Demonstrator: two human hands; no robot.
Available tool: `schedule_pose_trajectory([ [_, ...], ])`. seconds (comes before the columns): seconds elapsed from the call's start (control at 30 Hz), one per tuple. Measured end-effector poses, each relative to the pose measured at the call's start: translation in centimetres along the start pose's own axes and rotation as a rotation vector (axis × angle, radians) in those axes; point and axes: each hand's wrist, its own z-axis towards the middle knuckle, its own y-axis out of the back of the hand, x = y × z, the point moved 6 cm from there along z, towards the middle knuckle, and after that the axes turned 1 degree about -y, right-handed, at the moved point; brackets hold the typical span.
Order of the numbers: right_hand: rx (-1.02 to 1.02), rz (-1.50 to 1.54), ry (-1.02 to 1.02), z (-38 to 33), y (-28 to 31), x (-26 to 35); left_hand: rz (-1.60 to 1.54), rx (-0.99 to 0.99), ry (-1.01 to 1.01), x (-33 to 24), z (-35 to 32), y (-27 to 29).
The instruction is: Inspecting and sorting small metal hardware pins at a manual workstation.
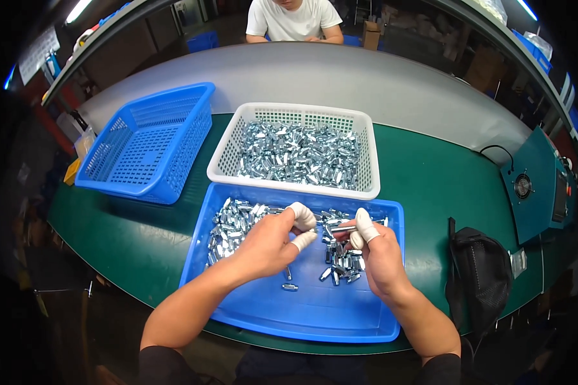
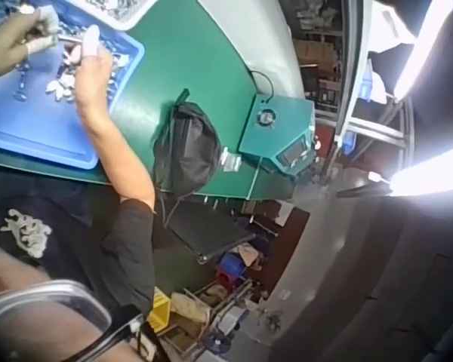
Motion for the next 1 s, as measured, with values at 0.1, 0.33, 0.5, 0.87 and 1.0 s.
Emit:
schedule_pose_trajectory([
  [0.1, -0.049, 0.031, 0.070, 0.2, 0.5, -0.2, -0.164, 0.006, -0.011, -0.6, -0.2, -0.7],
  [0.33, -0.033, -0.278, 0.271, -0.5, -0.4, 1.5, -0.193, -0.117, -0.136, -1.4, -0.4, 0.2],
  [0.5, -0.038, -0.279, 0.288, -0.6, -0.5, 1.5, -0.119, -0.144, -0.254, -2.1, -0.4, 0.6],
  [0.87, 0.049, -0.214, 0.197, -0.7, -1.0, 0.8, -0.127, -0.169, -0.297, -2.3, -1.1, 0.1],
  [1.0, 0.044, -0.154, 0.149, -0.7, -0.9, 0.4, 0.079, -0.226, -0.482, -3.4, -1.3, 0.1],
])
